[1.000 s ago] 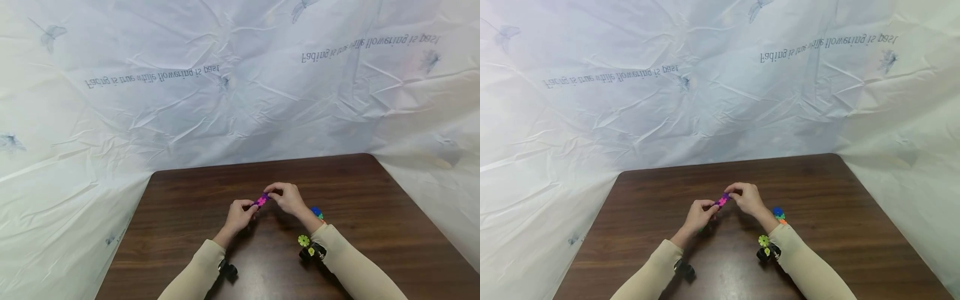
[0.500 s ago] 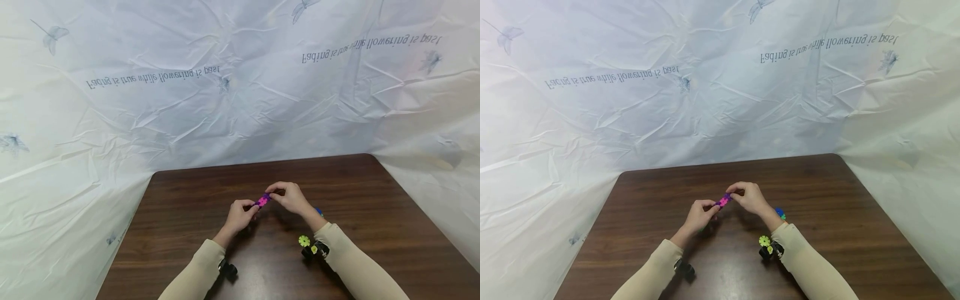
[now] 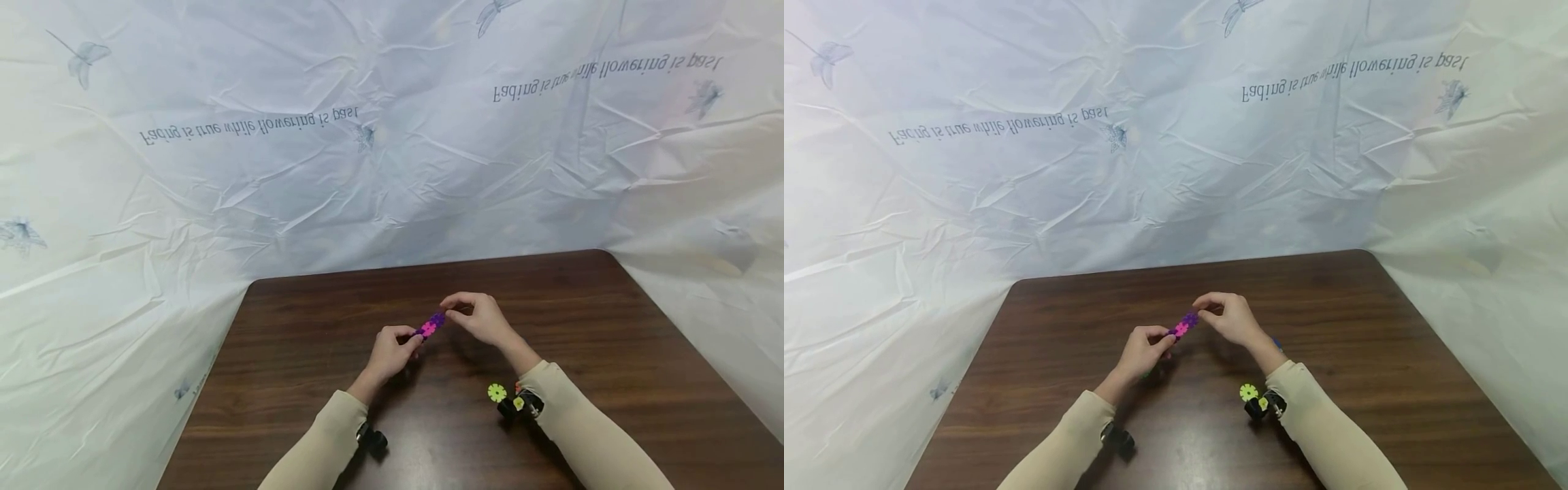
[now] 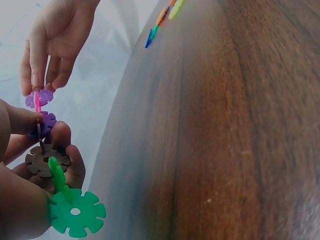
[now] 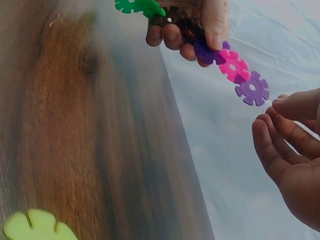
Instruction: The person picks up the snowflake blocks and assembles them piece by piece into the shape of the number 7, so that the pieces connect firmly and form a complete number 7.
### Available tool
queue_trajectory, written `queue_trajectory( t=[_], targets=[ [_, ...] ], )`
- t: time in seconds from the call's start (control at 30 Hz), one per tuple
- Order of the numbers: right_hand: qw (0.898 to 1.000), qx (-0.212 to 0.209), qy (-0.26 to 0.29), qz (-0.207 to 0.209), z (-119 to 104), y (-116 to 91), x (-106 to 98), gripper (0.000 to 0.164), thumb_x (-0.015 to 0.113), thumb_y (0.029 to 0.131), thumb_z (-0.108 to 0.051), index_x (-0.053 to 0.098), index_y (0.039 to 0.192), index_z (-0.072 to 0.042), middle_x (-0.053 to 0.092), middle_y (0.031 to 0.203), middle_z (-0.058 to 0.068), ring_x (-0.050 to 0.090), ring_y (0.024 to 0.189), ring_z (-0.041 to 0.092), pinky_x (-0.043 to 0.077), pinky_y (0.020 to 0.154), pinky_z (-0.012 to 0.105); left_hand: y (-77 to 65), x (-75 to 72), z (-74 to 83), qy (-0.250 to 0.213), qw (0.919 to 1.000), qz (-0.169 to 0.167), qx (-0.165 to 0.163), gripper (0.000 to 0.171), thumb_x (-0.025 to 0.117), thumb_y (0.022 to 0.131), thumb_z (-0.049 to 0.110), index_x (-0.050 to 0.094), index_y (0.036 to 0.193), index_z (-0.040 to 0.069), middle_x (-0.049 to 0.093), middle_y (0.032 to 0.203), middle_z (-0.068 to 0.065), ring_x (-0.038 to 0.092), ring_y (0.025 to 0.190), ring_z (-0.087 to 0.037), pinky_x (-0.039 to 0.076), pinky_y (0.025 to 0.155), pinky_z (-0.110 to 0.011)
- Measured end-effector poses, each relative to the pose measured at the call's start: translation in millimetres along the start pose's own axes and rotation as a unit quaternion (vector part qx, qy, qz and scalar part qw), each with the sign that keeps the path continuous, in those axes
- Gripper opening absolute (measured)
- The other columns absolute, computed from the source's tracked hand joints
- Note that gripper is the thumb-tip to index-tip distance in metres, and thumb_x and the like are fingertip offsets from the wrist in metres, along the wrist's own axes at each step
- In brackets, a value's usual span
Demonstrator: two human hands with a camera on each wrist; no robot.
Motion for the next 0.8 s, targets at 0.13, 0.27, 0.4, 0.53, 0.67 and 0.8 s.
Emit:
queue_trajectory(
  t=[0.13,0.27,0.4,0.53,0.67,0.8],
  targets=[
    [1.000,0.007,0.006,-0.009,4,-2,-5,0.017,0.067,0.091,-0.007,0.072,0.107,-0.008,0.072,0.103,0.007,0.070,0.088,0.024,0.057,0.074,0.040,-0.6,-0.1,-0.3,0.000,1.0000,0.002,-0.003,0.015,0.066,0.093,0.016,0.073,0.087,0.004,0.066,0.064,-0.006,0.064,0.058,-0.019,0.046,0.050,-0.025],
    [1.000,0.015,-0.001,-0.012,8,-6,-13,0.016,0.067,0.092,-0.010,0.072,0.107,-0.015,0.072,0.104,0.009,0.068,0.090,0.022,0.056,0.076,0.041,-1.2,-0.2,0.4,0.000,1.0000,0.004,0.000,0.015,0.066,0.093,0.016,0.073,0.087,0.004,0.066,0.063,-0.003,0.063,0.058,-0.018,0.045,0.049,-0.025],
    [1.000,0.023,-0.007,-0.012,12,-10,-22,0.015,0.068,0.092,-0.012,0.071,0.106,-0.017,0.071,0.103,0.011,0.066,0.092,0.023,0.056,0.079,0.042,-1.9,0.1,1.6,-0.003,1.0000,0.003,0.003,0.014,0.066,0.093,0.015,0.073,0.086,0.006,0.066,0.064,-0.004,0.064,0.058,-0.020,0.046,0.050,-0.025],
    [0.999,0.026,-0.023,-0.012,18,-14,-30,0.015,0.068,0.092,-0.015,0.071,0.106,-0.017,0.071,0.103,0.010,0.066,0.092,0.021,0.056,0.079,0.036,-2.4,0.1,1.8,-0.006,1.0000,0.005,0.004,0.014,0.067,0.093,0.016,0.073,0.086,0.004,0.066,0.064,-0.007,0.064,0.058,-0.020,0.045,0.050,-0.025],
    [0.998,0.034,-0.054,-0.009,24,-17,-38,0.015,0.069,0.091,-0.014,0.071,0.106,-0.018,0.072,0.101,0.006,0.066,0.091,0.018,0.056,0.078,0.032,-3.4,0.2,2.0,-0.010,0.9999,0.006,0.004,0.014,0.067,0.093,0.015,0.073,0.086,0.004,0.068,0.066,-0.010,0.065,0.058,-0.021,0.045,0.048,-0.024],
    [0.996,0.049,-0.071,-0.010,30,-20,-43,0.015,0.070,0.090,-0.014,0.071,0.105,-0.017,0.071,0.098,0.002,0.066,0.090,0.019,0.055,0.077,0.030,-4.2,0.3,2.4,-0.013,0.9999,0.008,0.001,0.013,0.067,0.092,0.015,0.073,0.087,0.005,0.069,0.069,-0.013,0.066,0.059,-0.022,0.045,0.048,-0.023]
  ],
)
Point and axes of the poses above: each hand's wrist, its own y-axis towards the middle knuckle, its own x-axis out of the palm, z = x × y, the point moved 9 cm from there along y, towards the middle knuckle
